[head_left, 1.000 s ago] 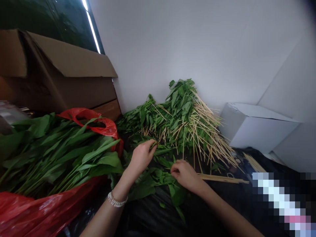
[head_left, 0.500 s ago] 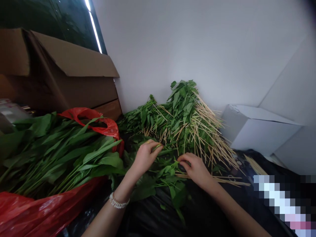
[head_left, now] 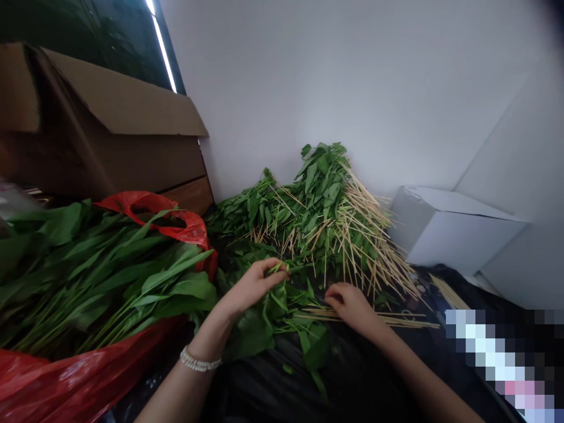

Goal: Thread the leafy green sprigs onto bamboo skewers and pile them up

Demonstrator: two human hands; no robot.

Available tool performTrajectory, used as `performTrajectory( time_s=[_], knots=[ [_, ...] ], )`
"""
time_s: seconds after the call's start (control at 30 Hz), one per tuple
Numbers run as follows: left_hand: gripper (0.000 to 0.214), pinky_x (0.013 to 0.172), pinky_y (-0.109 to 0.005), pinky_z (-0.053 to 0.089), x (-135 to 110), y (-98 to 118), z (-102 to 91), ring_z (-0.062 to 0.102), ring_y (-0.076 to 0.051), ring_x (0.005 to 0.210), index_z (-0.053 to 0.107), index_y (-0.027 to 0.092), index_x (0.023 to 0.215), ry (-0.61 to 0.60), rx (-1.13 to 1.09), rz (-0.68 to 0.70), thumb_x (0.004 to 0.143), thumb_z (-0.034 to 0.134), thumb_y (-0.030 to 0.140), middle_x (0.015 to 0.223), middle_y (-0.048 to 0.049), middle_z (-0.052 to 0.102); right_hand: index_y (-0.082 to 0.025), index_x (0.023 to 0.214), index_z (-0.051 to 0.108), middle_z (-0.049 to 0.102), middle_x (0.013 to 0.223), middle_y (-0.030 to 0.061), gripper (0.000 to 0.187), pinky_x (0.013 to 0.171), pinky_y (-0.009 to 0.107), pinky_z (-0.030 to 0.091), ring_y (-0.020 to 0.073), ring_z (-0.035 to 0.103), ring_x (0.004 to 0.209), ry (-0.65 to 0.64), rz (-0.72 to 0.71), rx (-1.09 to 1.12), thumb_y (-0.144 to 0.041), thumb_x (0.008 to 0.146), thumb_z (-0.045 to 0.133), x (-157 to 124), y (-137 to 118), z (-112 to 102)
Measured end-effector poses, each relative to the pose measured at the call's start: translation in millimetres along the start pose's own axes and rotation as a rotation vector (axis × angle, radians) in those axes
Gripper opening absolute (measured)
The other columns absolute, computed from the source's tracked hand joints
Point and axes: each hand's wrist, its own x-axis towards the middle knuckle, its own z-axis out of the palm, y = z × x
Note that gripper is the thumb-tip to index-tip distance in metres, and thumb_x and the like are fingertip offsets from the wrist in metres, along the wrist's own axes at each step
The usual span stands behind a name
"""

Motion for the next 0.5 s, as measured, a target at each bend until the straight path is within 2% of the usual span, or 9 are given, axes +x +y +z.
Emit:
performTrajectory(
  time_s=[0.1, 0.23, 0.3, 0.37, 0.43, 0.5],
  knots=[
    [0.019, 0.060, -0.019, 0.040, -4, 9, -6.9, 0.054, -0.010, 0.064, 0.060, 0.017, 0.089, 0.022, -0.374, -0.040, 0.085, 0.065, 0.035, 0.079, -0.0016, 0.065, -0.020, 0.066, 0.066, 0.066, 0.074, 0.0048, 0.007, 0.075, 0.032, 0.041, 0.0229, 0.059, 0.082, -0.029, 0.009, -0.051, -0.016, 0.070, 0.063, -2, 0, 10],
    [0.020, 0.071, -0.025, 0.048, -6, 18, -6.7, 0.060, -0.016, 0.078, 0.057, 0.018, 0.092, 0.038, -0.677, -0.018, 0.083, 0.068, 0.032, 0.078, -0.0027, 0.062, -0.020, 0.068, 0.065, 0.066, 0.078, 0.0040, 0.011, 0.077, 0.031, 0.041, 0.0208, 0.059, 0.082, -0.019, -0.005, -0.049, -0.012, 0.072, 0.059, 2, -2, 9],
    [0.018, 0.070, -0.026, 0.048, -6, 18, -5.6, 0.060, -0.016, 0.074, 0.056, 0.019, 0.092, 0.044, -0.720, -0.006, 0.083, 0.068, 0.030, 0.071, 0.0008, 0.056, -0.020, 0.073, 0.065, 0.066, 0.079, 0.0038, 0.011, 0.076, 0.030, 0.042, 0.0194, 0.060, 0.079, 0.006, -0.008, -0.027, -0.014, 0.075, 0.057, 4, -3, 1],
    [0.017, 0.062, -0.022, 0.045, -4, 16, -4.3, 0.053, -0.011, 0.061, 0.056, 0.019, 0.091, 0.058, -0.704, 0.011, 0.085, 0.066, 0.031, 0.064, 0.0041, 0.049, -0.020, 0.077, 0.065, 0.067, 0.079, 0.0033, 0.011, 0.074, 0.030, 0.044, 0.0187, 0.061, 0.077, 0.037, -0.007, -0.001, -0.016, 0.078, 0.056, 6, -4, -8],
    [0.021, 0.050, -0.017, 0.037, -3, 13, -2.4, 0.040, -0.006, 0.050, 0.057, 0.018, 0.089, 0.094, -0.628, 0.022, 0.086, 0.063, 0.037, 0.060, 0.0058, 0.044, -0.020, 0.079, 0.066, 0.068, 0.081, 0.0031, 0.011, 0.073, 0.030, 0.045, 0.0187, 0.062, 0.077, 0.066, -0.012, 0.028, -0.017, 0.079, 0.055, 5, -7, -17],
    [0.027, 0.045, -0.016, 0.028, -2, 13, 1.3, 0.034, -0.005, 0.047, 0.059, 0.017, 0.086, 0.139, -0.496, 0.026, 0.084, 0.064, 0.043, 0.059, 0.0064, 0.043, -0.021, 0.081, 0.067, 0.068, 0.083, 0.0033, 0.012, 0.074, 0.031, 0.045, 0.0190, 0.062, 0.080, 0.089, -0.029, 0.057, -0.018, 0.079, 0.055, 3, -15, -23]
  ],
)
